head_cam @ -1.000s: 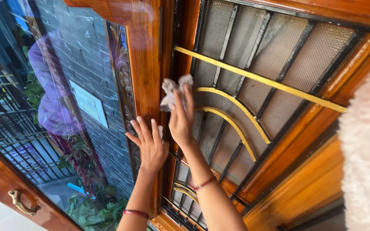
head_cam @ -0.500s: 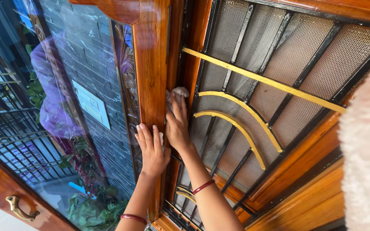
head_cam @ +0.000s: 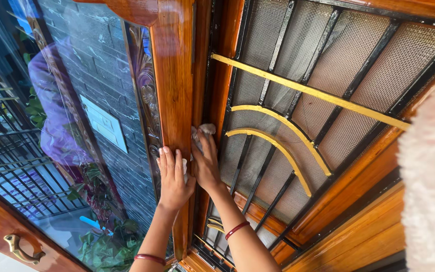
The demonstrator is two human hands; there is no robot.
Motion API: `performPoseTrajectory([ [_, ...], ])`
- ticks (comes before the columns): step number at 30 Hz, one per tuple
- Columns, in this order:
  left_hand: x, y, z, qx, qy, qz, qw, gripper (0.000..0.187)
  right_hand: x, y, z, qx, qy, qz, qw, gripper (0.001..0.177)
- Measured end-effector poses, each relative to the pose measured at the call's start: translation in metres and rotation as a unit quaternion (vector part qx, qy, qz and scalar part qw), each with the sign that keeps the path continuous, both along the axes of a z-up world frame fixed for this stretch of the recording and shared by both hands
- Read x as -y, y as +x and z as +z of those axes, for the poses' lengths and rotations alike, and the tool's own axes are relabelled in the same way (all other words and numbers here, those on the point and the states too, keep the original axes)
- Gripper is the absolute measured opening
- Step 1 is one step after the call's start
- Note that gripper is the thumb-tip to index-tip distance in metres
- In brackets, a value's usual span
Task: The person sprays a cleaning solution onto a wooden window frame with metal grilles and wipes it with a cloth. The person repeatedly sprays and wipes different sections of the frame and grilles.
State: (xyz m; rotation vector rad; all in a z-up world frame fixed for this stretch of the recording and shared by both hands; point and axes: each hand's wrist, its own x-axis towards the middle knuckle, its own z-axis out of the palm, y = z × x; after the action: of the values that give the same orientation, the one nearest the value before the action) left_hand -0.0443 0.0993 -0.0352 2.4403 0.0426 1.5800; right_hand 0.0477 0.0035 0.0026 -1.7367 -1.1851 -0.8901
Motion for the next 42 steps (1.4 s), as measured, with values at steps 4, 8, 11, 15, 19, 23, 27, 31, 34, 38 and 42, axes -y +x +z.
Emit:
performPoseTrajectory([
  [4, -0.006, -0.006, 0.002, -0.007, -0.01, -0.025, 1.0, 0.083, 0.005, -0.005, -0.011, -0.023, -0.022, -0.005, 0.999, 0.045],
  [8, -0.008, -0.01, 0.004, -0.022, -0.031, -0.052, 0.998, 0.087, 0.012, -0.009, -0.015, -0.038, -0.038, -0.008, 0.999, 0.046],
  [11, -0.01, -0.011, 0.007, -0.022, -0.034, -0.056, 0.998, 0.087, 0.027, -0.017, -0.011, -0.066, -0.036, 0.036, 0.997, 0.052],
  [15, -0.012, -0.013, 0.011, -0.02, -0.04, -0.071, 0.996, 0.09, 0.041, -0.039, 0.003, -0.093, 0.036, 0.049, 0.994, 0.053],
  [19, -0.013, -0.015, 0.016, -0.018, -0.032, -0.066, 0.997, 0.091, 0.03, -0.036, 0.029, -0.03, 0.072, 0.002, 0.997, 0.053],
  [23, -0.013, -0.016, 0.017, -0.011, -0.038, -0.075, 0.996, 0.092, -0.008, -0.011, 0.053, 0.024, 0.052, -0.004, 0.998, 0.052],
  [27, -0.016, -0.01, 0.015, 0.02, -0.034, -0.074, 0.996, 0.091, -0.008, -0.012, 0.036, 0.032, 0.023, -0.048, 0.998, 0.052],
  [31, -0.015, -0.006, 0.013, 0.034, -0.04, -0.075, 0.996, 0.091, -0.005, -0.018, 0.014, 0.004, -0.01, -0.045, 0.999, 0.054],
  [34, -0.015, -0.004, 0.011, 0.047, -0.038, -0.075, 0.995, 0.089, 0.0, -0.023, -0.004, -0.027, -0.031, -0.029, 0.999, 0.053],
  [38, -0.019, -0.005, 0.011, 0.045, -0.038, -0.079, 0.995, 0.087, 0.009, -0.024, -0.032, -0.022, -0.077, -0.028, 0.996, 0.045],
  [42, -0.022, -0.005, 0.013, 0.046, -0.038, -0.084, 0.995, 0.086, 0.029, -0.026, -0.04, -0.09, -0.034, -0.005, 0.995, 0.038],
])
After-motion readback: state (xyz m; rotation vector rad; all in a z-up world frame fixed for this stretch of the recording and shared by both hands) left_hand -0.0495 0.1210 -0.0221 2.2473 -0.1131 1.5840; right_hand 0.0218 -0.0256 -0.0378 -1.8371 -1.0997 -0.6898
